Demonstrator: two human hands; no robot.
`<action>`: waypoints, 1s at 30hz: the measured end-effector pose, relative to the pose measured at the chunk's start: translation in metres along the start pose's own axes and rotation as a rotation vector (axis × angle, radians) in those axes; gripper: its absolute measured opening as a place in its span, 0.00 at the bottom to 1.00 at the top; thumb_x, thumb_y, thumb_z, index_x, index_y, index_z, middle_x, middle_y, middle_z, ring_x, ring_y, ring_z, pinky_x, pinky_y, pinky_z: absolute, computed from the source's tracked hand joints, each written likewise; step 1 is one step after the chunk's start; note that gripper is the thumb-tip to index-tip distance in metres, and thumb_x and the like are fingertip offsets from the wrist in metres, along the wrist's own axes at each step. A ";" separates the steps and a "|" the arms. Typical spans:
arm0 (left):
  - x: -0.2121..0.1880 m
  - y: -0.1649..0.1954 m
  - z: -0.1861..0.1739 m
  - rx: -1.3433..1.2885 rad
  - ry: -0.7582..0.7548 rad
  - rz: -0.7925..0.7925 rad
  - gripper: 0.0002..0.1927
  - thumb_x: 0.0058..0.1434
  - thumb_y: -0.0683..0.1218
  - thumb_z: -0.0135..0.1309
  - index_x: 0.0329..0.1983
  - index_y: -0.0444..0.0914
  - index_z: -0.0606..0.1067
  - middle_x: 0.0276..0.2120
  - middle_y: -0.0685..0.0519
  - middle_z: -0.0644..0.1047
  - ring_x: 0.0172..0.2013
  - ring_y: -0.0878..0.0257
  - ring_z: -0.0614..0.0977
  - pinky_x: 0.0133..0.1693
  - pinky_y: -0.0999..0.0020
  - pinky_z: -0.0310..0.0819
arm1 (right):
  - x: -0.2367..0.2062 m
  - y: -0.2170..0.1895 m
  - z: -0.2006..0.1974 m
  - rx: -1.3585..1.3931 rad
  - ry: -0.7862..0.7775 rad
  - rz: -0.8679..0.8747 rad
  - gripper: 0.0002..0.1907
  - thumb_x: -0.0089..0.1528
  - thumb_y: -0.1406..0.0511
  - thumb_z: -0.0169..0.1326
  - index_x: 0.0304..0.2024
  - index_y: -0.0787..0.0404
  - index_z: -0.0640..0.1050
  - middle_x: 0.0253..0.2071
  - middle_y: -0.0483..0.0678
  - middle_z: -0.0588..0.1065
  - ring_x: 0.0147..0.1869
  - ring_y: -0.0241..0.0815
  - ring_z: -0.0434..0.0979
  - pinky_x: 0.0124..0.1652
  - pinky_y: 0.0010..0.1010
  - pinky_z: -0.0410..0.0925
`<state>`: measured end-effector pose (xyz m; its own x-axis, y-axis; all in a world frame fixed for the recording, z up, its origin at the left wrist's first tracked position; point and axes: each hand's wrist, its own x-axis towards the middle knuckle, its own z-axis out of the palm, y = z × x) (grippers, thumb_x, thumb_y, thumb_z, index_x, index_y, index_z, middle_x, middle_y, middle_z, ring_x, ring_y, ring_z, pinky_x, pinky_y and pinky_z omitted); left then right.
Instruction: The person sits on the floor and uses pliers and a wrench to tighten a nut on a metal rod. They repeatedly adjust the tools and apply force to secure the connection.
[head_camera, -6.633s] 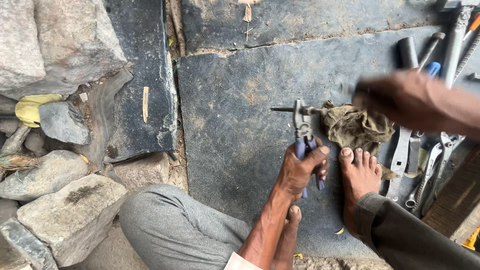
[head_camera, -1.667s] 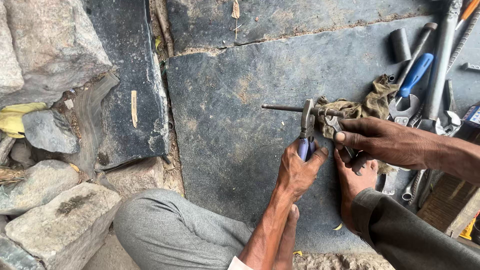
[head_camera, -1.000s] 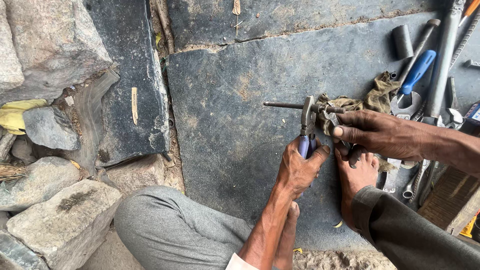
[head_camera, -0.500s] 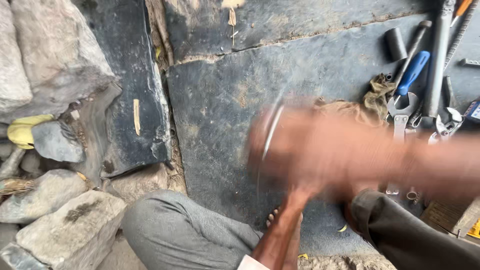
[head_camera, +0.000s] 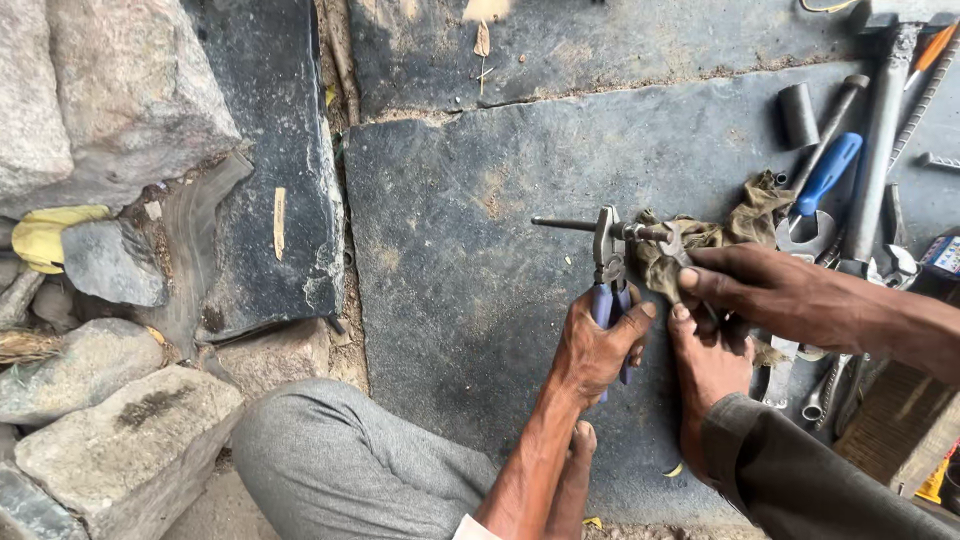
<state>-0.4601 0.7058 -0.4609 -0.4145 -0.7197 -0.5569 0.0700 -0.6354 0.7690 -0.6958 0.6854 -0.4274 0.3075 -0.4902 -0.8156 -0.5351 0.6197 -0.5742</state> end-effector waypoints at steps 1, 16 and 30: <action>0.000 0.000 0.001 -0.012 -0.010 0.009 0.10 0.64 0.47 0.60 0.39 0.38 0.72 0.23 0.58 0.72 0.21 0.70 0.72 0.24 0.73 0.69 | 0.002 0.004 0.001 0.011 -0.013 -0.017 0.30 0.64 0.41 0.40 0.39 0.59 0.76 0.30 0.52 0.79 0.33 0.41 0.84 0.37 0.37 0.78; -0.003 0.005 0.002 0.079 -0.030 0.051 0.07 0.69 0.45 0.52 0.35 0.38 0.73 0.22 0.57 0.73 0.21 0.71 0.75 0.23 0.74 0.70 | -0.011 -0.048 0.032 0.461 -0.047 0.085 0.28 0.65 0.47 0.44 0.43 0.66 0.76 0.35 0.52 0.75 0.38 0.43 0.82 0.40 0.37 0.80; -0.002 0.002 0.002 0.050 -0.010 0.045 0.08 0.70 0.45 0.53 0.35 0.38 0.72 0.22 0.56 0.74 0.21 0.71 0.75 0.23 0.74 0.71 | -0.010 -0.053 0.036 0.458 -0.038 0.020 0.26 0.65 0.48 0.43 0.45 0.64 0.77 0.35 0.51 0.75 0.39 0.41 0.82 0.38 0.35 0.80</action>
<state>-0.4609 0.7067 -0.4576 -0.4206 -0.7444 -0.5186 0.0430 -0.5873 0.8082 -0.6425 0.6800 -0.3913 0.3340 -0.4575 -0.8241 -0.1410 0.8402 -0.5236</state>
